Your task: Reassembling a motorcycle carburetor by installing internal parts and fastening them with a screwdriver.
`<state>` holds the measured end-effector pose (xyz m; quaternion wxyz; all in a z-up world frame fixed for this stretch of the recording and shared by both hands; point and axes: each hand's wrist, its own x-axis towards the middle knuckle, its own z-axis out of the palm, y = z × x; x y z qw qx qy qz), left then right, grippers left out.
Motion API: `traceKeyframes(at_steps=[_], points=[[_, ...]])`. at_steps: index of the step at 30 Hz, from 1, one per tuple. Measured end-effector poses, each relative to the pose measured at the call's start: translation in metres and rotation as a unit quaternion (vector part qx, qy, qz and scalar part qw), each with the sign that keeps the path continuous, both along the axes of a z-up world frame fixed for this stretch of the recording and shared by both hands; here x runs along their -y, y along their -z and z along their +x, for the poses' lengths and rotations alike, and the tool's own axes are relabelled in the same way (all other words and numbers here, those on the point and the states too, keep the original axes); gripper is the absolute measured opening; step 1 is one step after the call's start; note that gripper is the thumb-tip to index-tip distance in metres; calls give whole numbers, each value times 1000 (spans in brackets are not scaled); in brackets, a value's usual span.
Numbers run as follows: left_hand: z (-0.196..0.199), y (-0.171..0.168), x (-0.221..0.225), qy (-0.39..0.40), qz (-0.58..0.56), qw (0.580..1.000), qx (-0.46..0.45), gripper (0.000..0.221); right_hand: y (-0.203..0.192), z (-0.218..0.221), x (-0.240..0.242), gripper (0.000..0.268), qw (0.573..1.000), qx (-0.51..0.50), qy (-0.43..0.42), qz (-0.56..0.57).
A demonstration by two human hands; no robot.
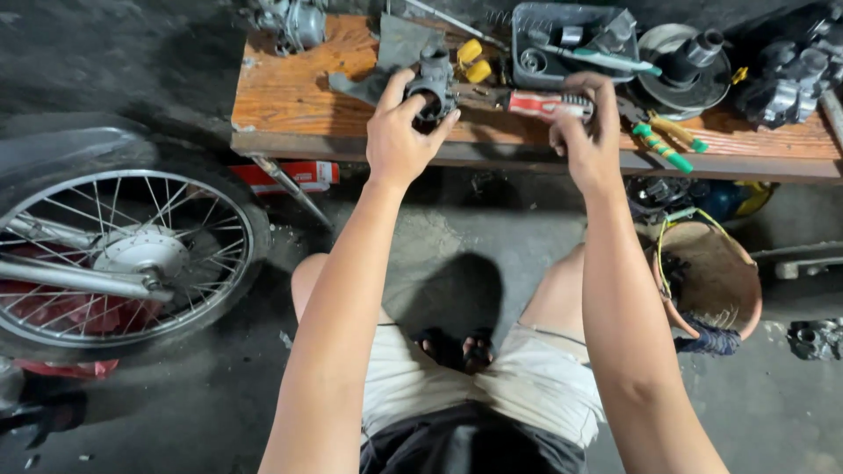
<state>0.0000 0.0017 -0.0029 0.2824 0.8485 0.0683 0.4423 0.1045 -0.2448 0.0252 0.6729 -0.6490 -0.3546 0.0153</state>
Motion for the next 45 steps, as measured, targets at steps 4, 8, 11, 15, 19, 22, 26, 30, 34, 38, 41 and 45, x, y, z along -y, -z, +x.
traceKeyframes(at_steps=[4,8,11,15,19,22,26,30,34,38,41,45], points=[[-2,-4,0,6,-7,1000,2,33,-6,-2,-5,23,996,-77,30,-19],[-4,-6,0,10,-18,1000,-10,32,2,3,-3,29,997,-69,3,21],[-3,-6,1,11,-16,1000,-11,31,8,12,3,47,996,-65,-30,48],[1,0,1,10,0,1000,-11,31,5,8,7,49,996,-87,2,-1],[-3,-3,3,8,-12,1000,-10,33,4,2,1,30,1000,-14,16,-11],[-4,-7,0,4,-22,999,-26,33,1,4,-3,28,995,-87,32,-23],[-5,-4,3,7,-21,1000,-21,33,8,10,2,21,995,-90,-24,36],[-4,-10,4,-1,-14,1000,-13,31,-6,3,2,41,998,-62,-13,-27],[10,17,-5,-46,-11,999,-25,37,7,17,-3,20,1000,-5,4,-26],[7,14,-2,-30,-17,999,-21,36,9,14,-1,17,999,-25,19,-19],[12,17,-6,-31,-11,999,-9,36,2,17,-1,30,998,5,31,-50],[12,20,-5,-30,-9,1000,0,35,-7,8,-2,28,997,-21,25,-72]])
